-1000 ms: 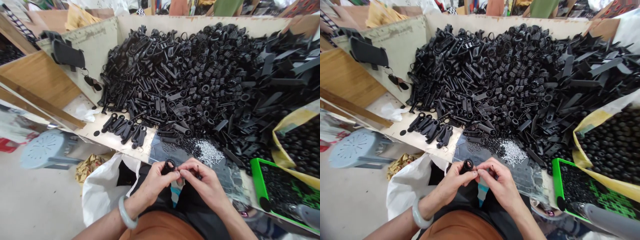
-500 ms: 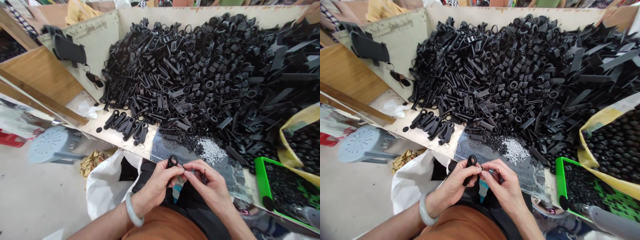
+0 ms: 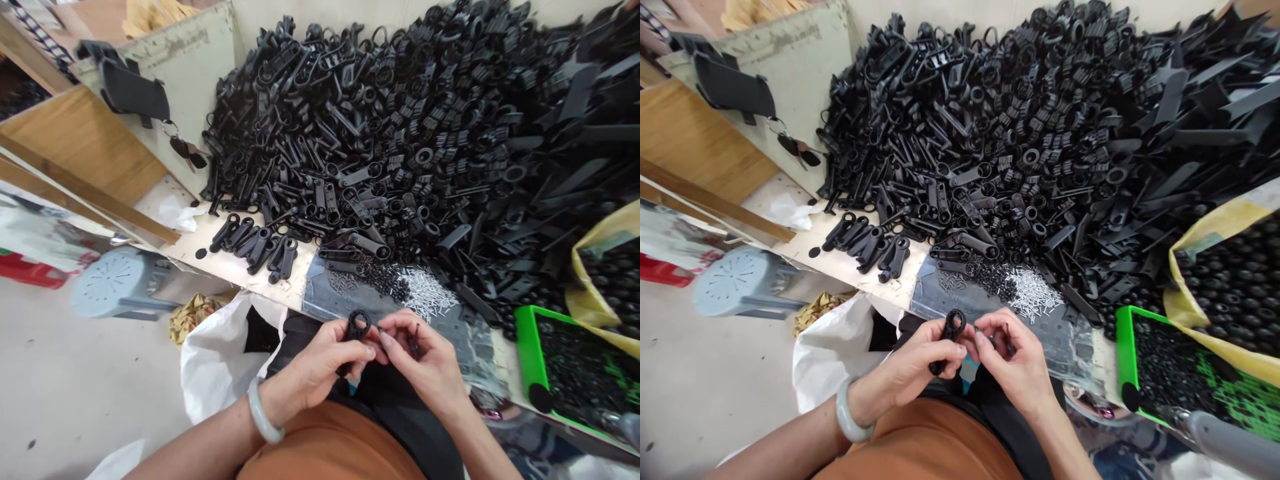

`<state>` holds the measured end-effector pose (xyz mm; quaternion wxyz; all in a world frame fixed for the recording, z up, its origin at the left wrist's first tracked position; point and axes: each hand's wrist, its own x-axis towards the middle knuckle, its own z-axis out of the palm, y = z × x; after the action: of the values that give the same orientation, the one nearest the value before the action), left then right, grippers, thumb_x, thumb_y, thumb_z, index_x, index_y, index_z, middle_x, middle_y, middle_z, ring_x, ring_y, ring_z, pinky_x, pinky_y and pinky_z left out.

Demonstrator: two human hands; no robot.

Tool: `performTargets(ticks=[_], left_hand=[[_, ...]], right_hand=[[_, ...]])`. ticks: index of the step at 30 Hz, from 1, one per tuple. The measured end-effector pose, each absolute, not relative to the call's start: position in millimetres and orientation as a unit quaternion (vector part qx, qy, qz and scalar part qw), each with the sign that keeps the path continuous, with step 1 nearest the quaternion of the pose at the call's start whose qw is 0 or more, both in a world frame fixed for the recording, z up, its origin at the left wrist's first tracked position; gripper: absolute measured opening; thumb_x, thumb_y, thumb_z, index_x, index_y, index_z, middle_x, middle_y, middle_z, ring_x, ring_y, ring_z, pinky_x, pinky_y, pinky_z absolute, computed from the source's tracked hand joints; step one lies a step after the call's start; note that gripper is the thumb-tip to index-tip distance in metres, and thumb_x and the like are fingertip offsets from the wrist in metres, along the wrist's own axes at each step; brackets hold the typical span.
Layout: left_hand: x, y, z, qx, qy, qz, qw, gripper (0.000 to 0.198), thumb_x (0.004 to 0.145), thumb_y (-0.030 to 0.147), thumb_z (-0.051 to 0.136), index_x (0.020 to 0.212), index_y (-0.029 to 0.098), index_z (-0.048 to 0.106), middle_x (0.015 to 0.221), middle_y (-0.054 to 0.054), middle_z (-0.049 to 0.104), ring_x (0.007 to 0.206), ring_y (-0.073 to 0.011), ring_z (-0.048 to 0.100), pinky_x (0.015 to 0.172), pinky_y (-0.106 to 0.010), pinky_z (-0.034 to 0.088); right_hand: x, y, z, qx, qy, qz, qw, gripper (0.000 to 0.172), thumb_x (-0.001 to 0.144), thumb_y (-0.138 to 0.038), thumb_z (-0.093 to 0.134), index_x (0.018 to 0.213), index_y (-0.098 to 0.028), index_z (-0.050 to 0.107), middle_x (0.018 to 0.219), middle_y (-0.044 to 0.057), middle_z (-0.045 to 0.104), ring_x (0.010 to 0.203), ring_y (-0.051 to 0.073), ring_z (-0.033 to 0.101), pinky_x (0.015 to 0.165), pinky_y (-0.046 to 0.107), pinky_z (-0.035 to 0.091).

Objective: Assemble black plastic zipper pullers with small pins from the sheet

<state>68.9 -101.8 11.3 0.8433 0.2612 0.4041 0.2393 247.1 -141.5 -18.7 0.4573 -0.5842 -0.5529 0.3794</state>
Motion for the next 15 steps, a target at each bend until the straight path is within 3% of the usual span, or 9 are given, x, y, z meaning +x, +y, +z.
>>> performTargets(ticks=[4,8,15], left_hand=[[65,-102,16,0.269,0.369,0.216,0.863,0.030,0.070,0.017,0.068,0.100,0.014,0.066,0.082,-0.004,0.069,0.056,-0.0073,0.046,0.056,-0.023,0.032],[64,-104,15,0.303,0.363,0.218,0.854,0.029,0.078,0.019,0.069,0.106,0.017,0.061,0.085,0.000,0.062,0.065,-0.0087,0.048,0.061,-0.023,0.036],[67,-109,12,0.359,0.367,0.228,0.827,0.038,0.072,0.007,0.059,0.108,0.020,0.061,0.091,0.002,0.055,0.078,-0.0116,0.047,0.068,-0.023,0.039]], right_hand=[[251,-140,-21,-0.571,-0.534,0.386,0.489,0.006,0.090,-0.027,0.068,0.089,-0.022,0.070,0.074,-0.001,0.059,0.054,0.011,0.048,0.048,0.023,0.040],[248,-138,-12,-0.554,-0.585,0.356,0.474,0.004,0.091,-0.022,0.066,0.093,-0.022,0.069,0.079,0.001,0.060,0.055,0.011,0.048,0.047,0.024,0.038],[244,-134,-11,-0.543,-0.679,0.278,0.410,0.011,0.092,-0.018,0.063,0.100,-0.023,0.068,0.084,0.001,0.064,0.054,0.011,0.047,0.049,0.025,0.041]])
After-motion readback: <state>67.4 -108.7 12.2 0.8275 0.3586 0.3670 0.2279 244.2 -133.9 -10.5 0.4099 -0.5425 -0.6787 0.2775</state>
